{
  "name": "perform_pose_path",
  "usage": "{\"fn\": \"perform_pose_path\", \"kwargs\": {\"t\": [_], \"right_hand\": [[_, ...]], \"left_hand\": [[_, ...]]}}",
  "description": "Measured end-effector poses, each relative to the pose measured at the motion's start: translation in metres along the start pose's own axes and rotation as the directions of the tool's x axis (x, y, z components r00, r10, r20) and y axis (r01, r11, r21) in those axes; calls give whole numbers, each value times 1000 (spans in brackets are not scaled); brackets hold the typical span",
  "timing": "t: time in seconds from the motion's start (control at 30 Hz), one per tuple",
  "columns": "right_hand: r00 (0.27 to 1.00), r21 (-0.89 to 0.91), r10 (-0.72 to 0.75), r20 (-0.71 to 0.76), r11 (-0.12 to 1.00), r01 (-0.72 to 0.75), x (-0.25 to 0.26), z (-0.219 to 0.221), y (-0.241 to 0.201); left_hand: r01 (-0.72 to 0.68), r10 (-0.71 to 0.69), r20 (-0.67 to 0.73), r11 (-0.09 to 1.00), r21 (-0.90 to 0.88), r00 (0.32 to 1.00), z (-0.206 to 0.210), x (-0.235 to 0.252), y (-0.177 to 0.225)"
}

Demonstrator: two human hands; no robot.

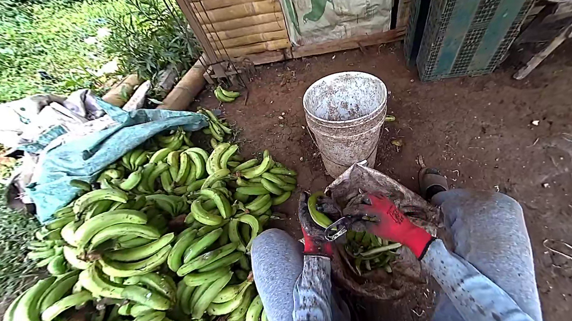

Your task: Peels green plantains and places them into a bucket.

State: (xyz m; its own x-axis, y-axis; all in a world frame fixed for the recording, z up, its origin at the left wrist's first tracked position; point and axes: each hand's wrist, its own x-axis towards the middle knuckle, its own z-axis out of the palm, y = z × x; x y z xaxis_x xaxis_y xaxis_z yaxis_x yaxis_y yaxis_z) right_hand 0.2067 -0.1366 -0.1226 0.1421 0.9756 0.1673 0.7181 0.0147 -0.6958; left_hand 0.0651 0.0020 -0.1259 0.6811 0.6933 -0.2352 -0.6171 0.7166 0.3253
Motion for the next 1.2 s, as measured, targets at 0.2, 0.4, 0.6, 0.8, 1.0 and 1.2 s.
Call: {"fn": "perform_pose_path", "kwargs": {"t": [0.2, 0.4, 0.6, 0.8, 1.0, 1.2], "right_hand": [[989, -129, 151, -4, 980, -150, 16, 6, -13], [853, -32, 519, -60, 853, -521, 31, 18, 13], [956, 212, 294, -26, 936, -282, 13, -2, 18], [976, 29, 95, 194, 994, -103, 9, -18, 7], [897, -10, 435, -76, 899, -437, 21, 10, 10], [768, 25, 602, -221, 790, -612, 19, -2, 12]], "left_hand": [[-171, 230, -93, 891, 419, 969, 3, -5, -20], [-78, 308, -12, 279, 957, 951, -26, -18, -41], [-11, 19, -30, 975, 223, 999, -2, 3, -7], [190, -200, 126, 978, 88, 972, -16, 16, -6], [-61, 78, -17, 880, 471, 997, -25, -5, -29], [-10, 626, -166, 268, 963, 762, -13, -17, -22]]}}
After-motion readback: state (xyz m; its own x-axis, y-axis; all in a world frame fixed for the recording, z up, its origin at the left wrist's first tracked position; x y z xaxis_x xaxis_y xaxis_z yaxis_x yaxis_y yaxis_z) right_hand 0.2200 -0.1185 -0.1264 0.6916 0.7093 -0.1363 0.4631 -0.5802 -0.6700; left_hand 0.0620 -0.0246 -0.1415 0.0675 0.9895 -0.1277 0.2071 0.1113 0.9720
